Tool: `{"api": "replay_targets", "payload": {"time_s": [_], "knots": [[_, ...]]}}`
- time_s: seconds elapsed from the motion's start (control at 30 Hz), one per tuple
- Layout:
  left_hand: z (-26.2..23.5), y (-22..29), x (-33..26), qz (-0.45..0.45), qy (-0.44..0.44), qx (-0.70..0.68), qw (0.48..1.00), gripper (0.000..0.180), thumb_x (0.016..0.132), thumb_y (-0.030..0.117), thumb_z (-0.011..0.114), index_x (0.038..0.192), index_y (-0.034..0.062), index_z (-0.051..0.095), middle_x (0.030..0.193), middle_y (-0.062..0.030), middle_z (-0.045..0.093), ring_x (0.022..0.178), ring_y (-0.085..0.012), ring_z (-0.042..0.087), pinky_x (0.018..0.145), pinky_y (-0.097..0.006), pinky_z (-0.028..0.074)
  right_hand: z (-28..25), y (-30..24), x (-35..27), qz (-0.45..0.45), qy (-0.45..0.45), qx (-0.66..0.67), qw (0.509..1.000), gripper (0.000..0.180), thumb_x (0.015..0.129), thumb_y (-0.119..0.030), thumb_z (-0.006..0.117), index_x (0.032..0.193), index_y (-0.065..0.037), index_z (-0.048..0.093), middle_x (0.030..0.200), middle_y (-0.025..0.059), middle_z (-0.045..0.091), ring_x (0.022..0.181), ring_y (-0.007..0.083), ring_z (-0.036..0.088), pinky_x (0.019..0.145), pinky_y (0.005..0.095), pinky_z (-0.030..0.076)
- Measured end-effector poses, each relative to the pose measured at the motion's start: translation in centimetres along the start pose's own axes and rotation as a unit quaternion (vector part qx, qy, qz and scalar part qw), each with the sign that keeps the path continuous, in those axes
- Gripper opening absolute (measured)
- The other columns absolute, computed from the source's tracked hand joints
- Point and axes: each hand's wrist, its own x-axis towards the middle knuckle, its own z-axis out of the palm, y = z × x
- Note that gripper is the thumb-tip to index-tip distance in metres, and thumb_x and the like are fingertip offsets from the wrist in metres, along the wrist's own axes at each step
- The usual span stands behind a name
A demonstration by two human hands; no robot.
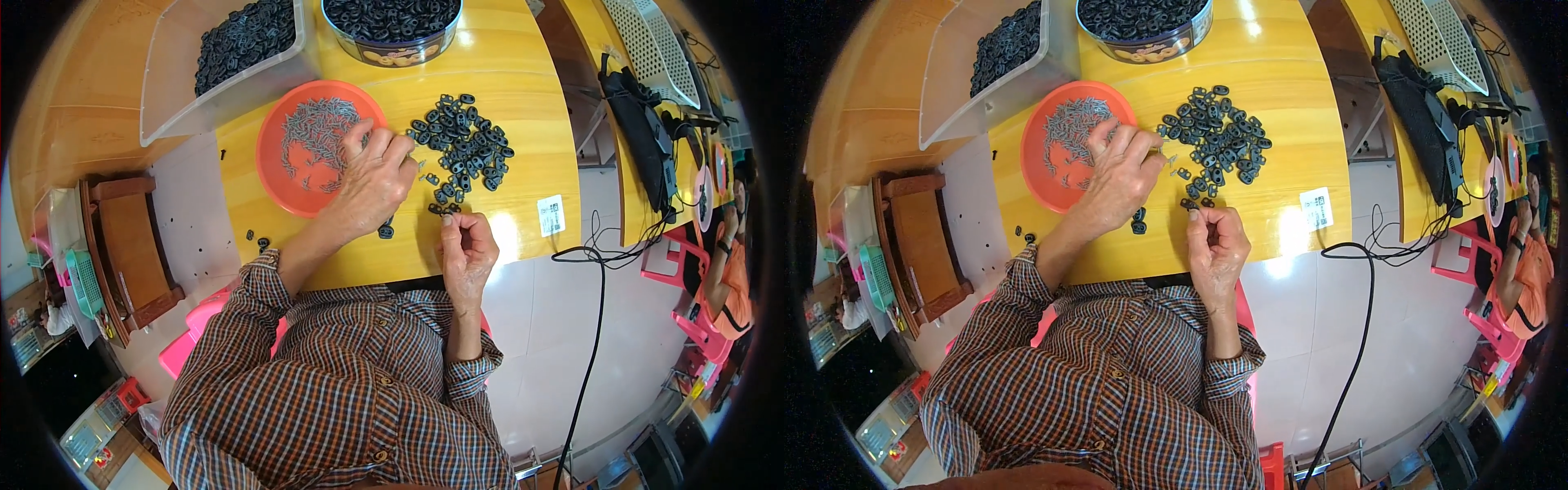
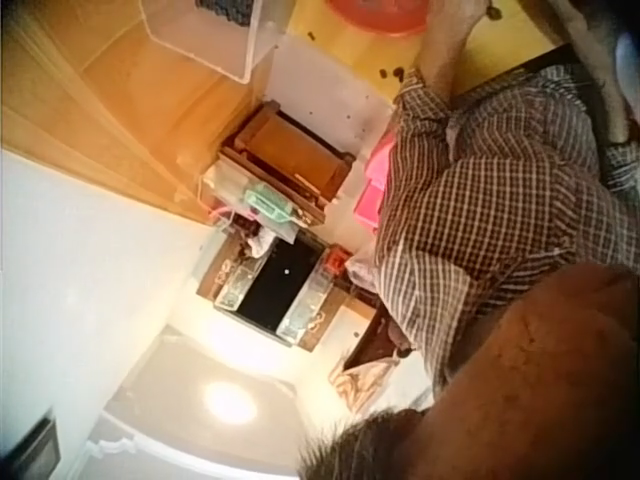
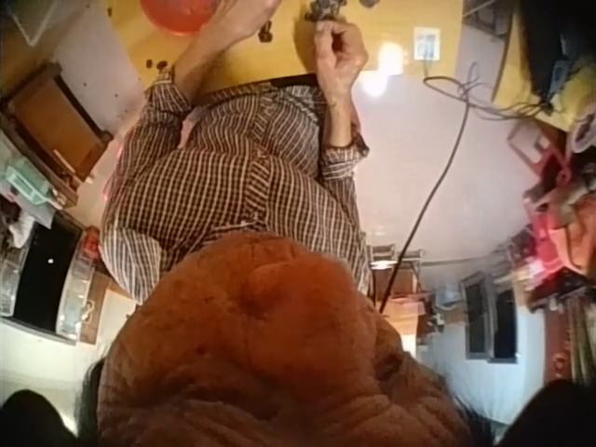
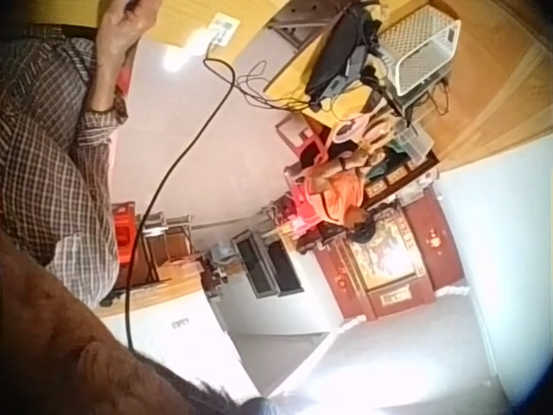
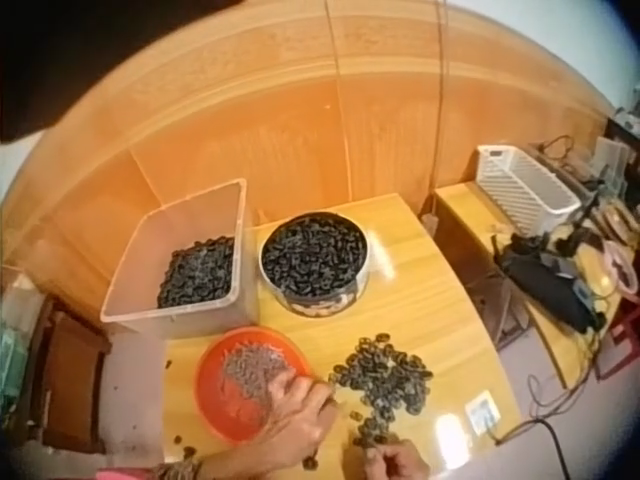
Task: Manual assembly of small black plastic components by hand at a workbench.
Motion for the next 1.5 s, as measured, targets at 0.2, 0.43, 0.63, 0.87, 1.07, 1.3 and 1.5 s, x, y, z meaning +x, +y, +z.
{"api": "replay_targets", "payload": {"time_s": [0.2, 0.43, 0.63, 0.87, 1.07, 1.3, 1.5], "knots": [[0.6, 0.2, -0.1, 0.008, -0.014, -0.005, 1.000, 0.007, 0.068, 0.007, 0.059, 0.073, 0.0011, 0.060, 0.094, -0.0084, 0.053, 0.094, -0.0256, 0.048, 0.094, -0.051, 0.028, -0.1, 0.5, 0.2, -0.022, -0.001, -0.042, 0.999, 0.011, 0.090, -0.010, 0.061, 0.083, -0.003, 0.056, 0.066, -0.0037, 0.052, 0.053, 0.0022, 0.045, 0.048, 0.0167, 0.038], [-0.9, 2.6, 0.1, -0.101, 0.077, -0.315, 0.940, 0.017, 0.077, -0.008, 0.058, 0.091, 0.0006, 0.058, 0.099, -0.0093, 0.054, 0.088, -0.0221, 0.057, 0.082, -0.036, 0.046, 0.5, -1.2, 0.2, 0.023, 0.051, 0.111, 0.992, 0.007, 0.090, -0.010, 0.060, 0.089, -0.003, 0.058, 0.074, -0.0017, 0.055, 0.056, 0.0028, 0.048, 0.050, 0.0172, 0.041], [0.2, 4.7, -1.1, -0.282, -0.064, -0.689, 0.665, 0.006, 0.089, -0.001, 0.053, 0.094, -0.0028, 0.056, 0.095, -0.0048, 0.056, 0.081, -0.0080, 0.057, 0.071, -0.021, 0.049, 1.1, -0.9, 0.4, -0.046, 0.071, 0.156, 0.984, 0.004, 0.091, -0.005, 0.059, 0.093, -0.002, 0.058, 0.091, 0.0020, 0.056, 0.065, 0.0042, 0.050, 0.055, 0.0172, 0.042], [1.2, 5.4, -1.7, -0.328, -0.101, -0.630, 0.697, 0.011, 0.091, 0.004, 0.054, 0.098, -0.0029, 0.058, 0.087, -0.0007, 0.058, 0.079, -0.0068, 0.057, 0.071, -0.021, 0.049, 1.7, -0.3, 0.3, -0.084, 0.081, 0.121, 0.986, 0.003, 0.091, -0.003, 0.059, 0.094, -0.002, 0.059, 0.090, 0.0012, 0.055, 0.066, 0.0045, 0.048, 0.055, 0.0171, 0.041], [1.4, 5.9, -2.2, -0.326, -0.082, -0.715, 0.613, 0.015, 0.089, 0.004, 0.058, 0.103, -0.0015, 0.059, 0.094, -0.0009, 0.060, 0.085, -0.0077, 0.058, 0.077, -0.023, 0.049, 1.5, -0.1, 0.1, -0.075, 0.114, 0.119, 0.983, 0.003, 0.091, -0.005, 0.059, 0.093, -0.002, 0.059, 0.089, 0.0004, 0.055, 0.065, 0.0042, 0.047, 0.056, 0.0166, 0.040], [1.6, 5.8, -2.5, -0.308, -0.049, -0.759, 0.572, 0.014, 0.086, 0.001, 0.063, 0.100, 0.0000, 0.061, 0.096, -0.0017, 0.059, 0.089, -0.0094, 0.057, 0.080, -0.024, 0.048, 1.1, -0.1, 0.0, 0.009, 0.077, 0.258, 0.963, 0.003, 0.090, -0.005, 0.060, 0.092, -0.002, 0.058, 0.085, -0.0003, 0.053, 0.060, 0.0046, 0.044, 0.054, 0.0173, 0.039], [0.8, 6.3, -2.3, -0.300, -0.015, -0.731, 0.613, 0.010, 0.089, 0.002, 0.060, 0.098, -0.0017, 0.060, 0.096, -0.0047, 0.056, 0.084, -0.0094, 0.057, 0.076, -0.024, 0.048, 1.1, -0.5, 0.0, 0.066, 0.044, 0.366, 0.927, 0.009, 0.092, -0.010, 0.058, 0.094, -0.001, 0.057, 0.075, 0.0018, 0.055, 0.058, 0.0064, 0.043, 0.053, 0.0191, 0.036]]}}
